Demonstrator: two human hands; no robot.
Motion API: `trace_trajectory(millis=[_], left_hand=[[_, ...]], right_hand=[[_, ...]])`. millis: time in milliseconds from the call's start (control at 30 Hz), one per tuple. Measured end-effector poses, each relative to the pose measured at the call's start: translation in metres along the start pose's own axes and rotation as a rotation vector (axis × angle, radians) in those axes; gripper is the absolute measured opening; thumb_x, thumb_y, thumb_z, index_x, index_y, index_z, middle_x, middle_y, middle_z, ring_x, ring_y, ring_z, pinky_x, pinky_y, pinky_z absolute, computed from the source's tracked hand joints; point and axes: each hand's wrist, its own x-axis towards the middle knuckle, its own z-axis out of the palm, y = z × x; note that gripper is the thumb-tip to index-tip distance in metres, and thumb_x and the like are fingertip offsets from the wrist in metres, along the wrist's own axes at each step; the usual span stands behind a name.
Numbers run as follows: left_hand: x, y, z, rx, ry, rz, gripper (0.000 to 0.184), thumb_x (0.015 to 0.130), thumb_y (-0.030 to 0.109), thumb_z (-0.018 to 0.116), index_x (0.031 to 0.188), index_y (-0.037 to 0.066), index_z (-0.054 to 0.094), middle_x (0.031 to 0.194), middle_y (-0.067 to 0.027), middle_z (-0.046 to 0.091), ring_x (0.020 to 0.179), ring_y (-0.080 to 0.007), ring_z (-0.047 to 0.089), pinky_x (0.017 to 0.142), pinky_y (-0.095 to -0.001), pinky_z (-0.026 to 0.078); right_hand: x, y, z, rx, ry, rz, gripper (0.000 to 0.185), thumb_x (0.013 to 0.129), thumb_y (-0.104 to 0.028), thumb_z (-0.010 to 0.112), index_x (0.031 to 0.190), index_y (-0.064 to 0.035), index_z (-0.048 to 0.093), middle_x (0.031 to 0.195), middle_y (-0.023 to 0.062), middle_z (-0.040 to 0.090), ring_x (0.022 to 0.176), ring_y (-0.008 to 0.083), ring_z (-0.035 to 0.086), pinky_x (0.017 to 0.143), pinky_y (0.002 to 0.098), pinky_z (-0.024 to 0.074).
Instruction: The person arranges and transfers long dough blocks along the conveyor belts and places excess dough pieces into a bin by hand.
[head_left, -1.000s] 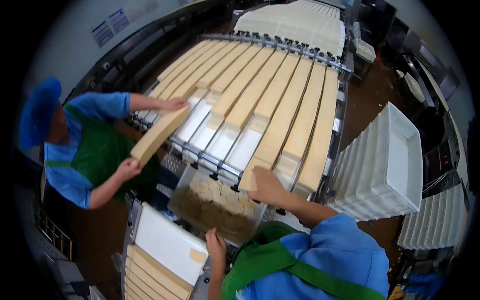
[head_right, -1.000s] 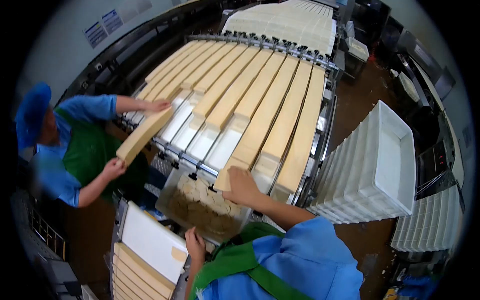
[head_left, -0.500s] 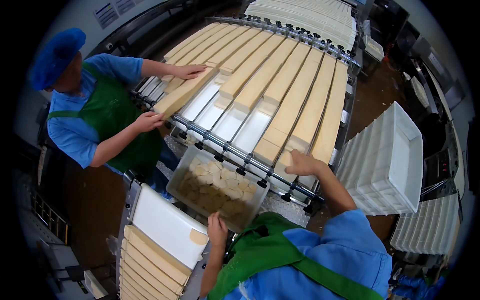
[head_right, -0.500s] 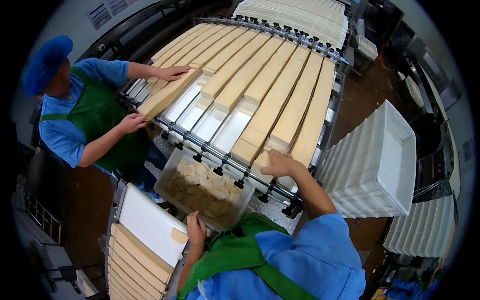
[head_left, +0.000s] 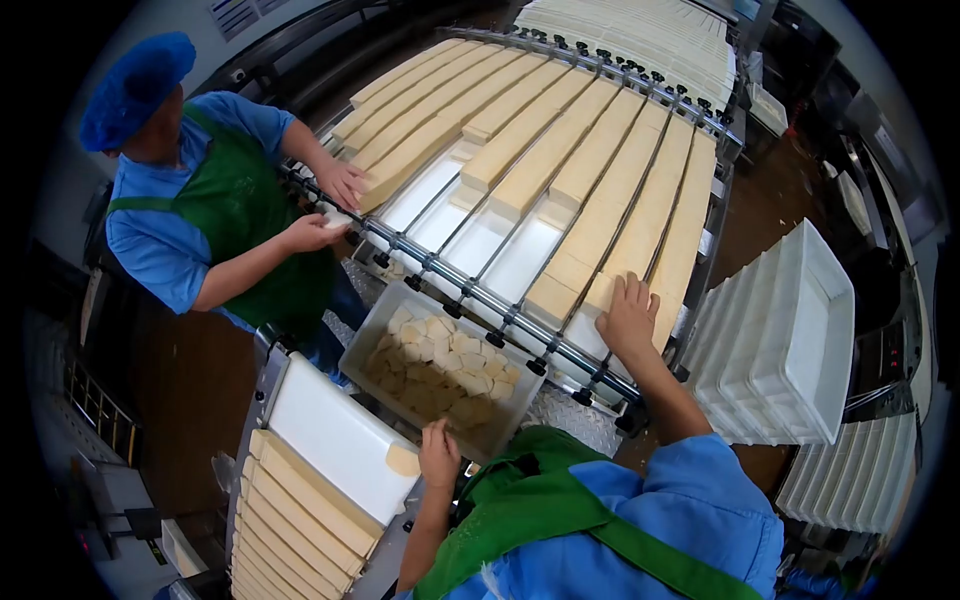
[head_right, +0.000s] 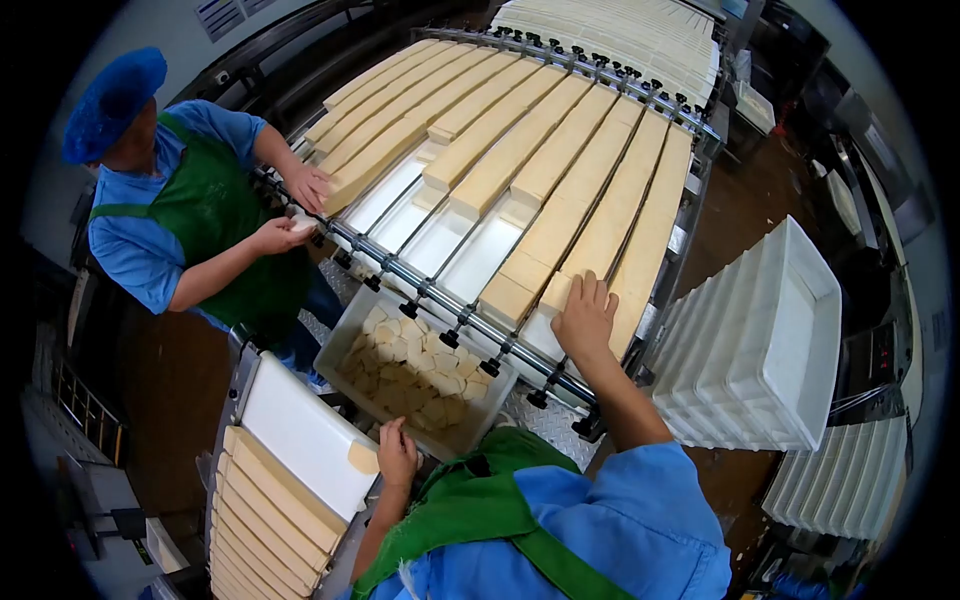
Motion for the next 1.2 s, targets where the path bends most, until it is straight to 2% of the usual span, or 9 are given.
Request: trace_trajectory(millis=[200,433,533,600,633,833,967,1067,1200], left_hand=[[0.002,0.000,0.000,0.022,-0.015,-0.005,0.030,0.080,0.002,0.055,0.111,0.004,0.056,0.107,-0.0163,0.058,0.095,-0.0359,0.059,0.078,-0.0419,0.051],[0.003,-0.001,0.001,0.019,-0.003,-0.006,0.030,0.081,0.002,0.054,0.111,0.006,0.056,0.106,-0.0142,0.058,0.092,-0.0346,0.060,0.073,-0.0415,0.051],[0.003,-0.002,0.002,0.013,-0.012,-0.018,0.031,0.081,0.002,0.054,0.112,0.007,0.056,0.106,-0.0139,0.058,0.091,-0.0349,0.059,0.072,-0.0416,0.051],[0.003,-0.001,0.000,0.012,-0.029,-0.027,0.031,0.081,0.003,0.054,0.112,0.007,0.056,0.106,-0.0138,0.058,0.091,-0.0346,0.060,0.072,-0.0413,0.051],[0.004,0.000,0.000,0.025,-0.035,-0.031,0.031,0.081,0.002,0.054,0.112,0.007,0.056,0.106,-0.0138,0.058,0.091,-0.0344,0.060,0.071,-0.0410,0.052],[0.004,-0.005,0.003,0.053,-0.015,0.014,0.031,0.080,0.006,0.057,0.111,0.008,0.056,0.104,-0.0126,0.059,0.087,-0.0331,0.061,0.069,-0.0404,0.053],[0.004,0.000,-0.002,-0.020,-0.005,0.018,0.033,0.079,0.004,0.058,0.111,0.009,0.057,0.105,-0.0127,0.059,0.088,-0.0331,0.061,0.070,-0.0401,0.053],[0.001,0.004,-0.009,-0.091,0.041,0.132,0.032,0.077,0.003,0.059,0.109,0.009,0.060,0.105,-0.0124,0.059,0.087,-0.0325,0.062,0.070,-0.0396,0.053],[-0.013,0.026,-0.055,-0.148,0.080,0.131,0.032,0.075,-0.001,0.059,0.106,0.007,0.061,0.104,-0.0123,0.060,0.082,-0.0315,0.062,0.068,-0.0388,0.053]], right_hand=[[0.009,-0.013,0.010,0.009,-0.064,-0.104,0.081,0.066,-0.032,0.076,0.135,-0.0062,0.041,0.145,0.0143,0.033,0.136,0.0302,0.029,0.110,0.0499,0.0193],[0.008,0.003,0.032,-0.072,0.014,-0.110,0.093,0.064,-0.035,0.079,0.141,-0.0079,0.033,0.148,0.0124,0.032,0.138,0.0288,0.025,0.111,0.0514,0.0164],[0.008,0.003,0.011,0.016,-0.096,0.007,0.103,0.062,-0.039,0.081,0.143,-0.0044,0.028,0.148,0.0164,0.030,0.141,0.0315,0.019,0.113,0.0518,0.0099],[0.006,0.006,0.007,-0.098,-0.206,0.190,0.111,0.060,-0.043,0.082,0.143,0.0009,0.023,0.149,0.0214,0.026,0.142,0.0346,0.013,0.114,0.0525,0.0047],[0.006,0.009,0.009,-0.080,-0.232,0.190,0.112,0.059,-0.043,0.083,0.142,0.0042,0.023,0.149,0.0261,0.024,0.142,0.0367,0.013,0.114,0.0533,0.0028],[0.017,0.007,0.018,-0.117,-0.262,0.163,0.116,0.057,-0.046,0.083,0.143,0.0040,0.022,0.147,0.0281,0.027,0.142,0.0366,0.014,0.113,0.0566,0.0036],[0.020,0.011,0.016,-0.138,-0.262,0.134,0.119,0.056,-0.047,0.083,0.143,0.0045,0.020,0.150,0.0249,0.023,0.143,0.0355,0.011,0.112,0.0584,0.0040],[0.026,0.009,0.017,-0.132,-0.276,0.168,0.116,0.059,-0.043,0.083,0.145,0.0015,0.018,0.154,0.0190,0.016,0.144,0.0336,0.008,0.112,0.0591,0.0047],[0.030,-0.003,0.009,-0.173,-0.305,0.212,0.108,0.063,-0.032,0.082,0.147,-0.0056,0.019,0.154,0.0166,0.015,0.144,0.0344,0.006,0.111,0.0607,0.0046]])
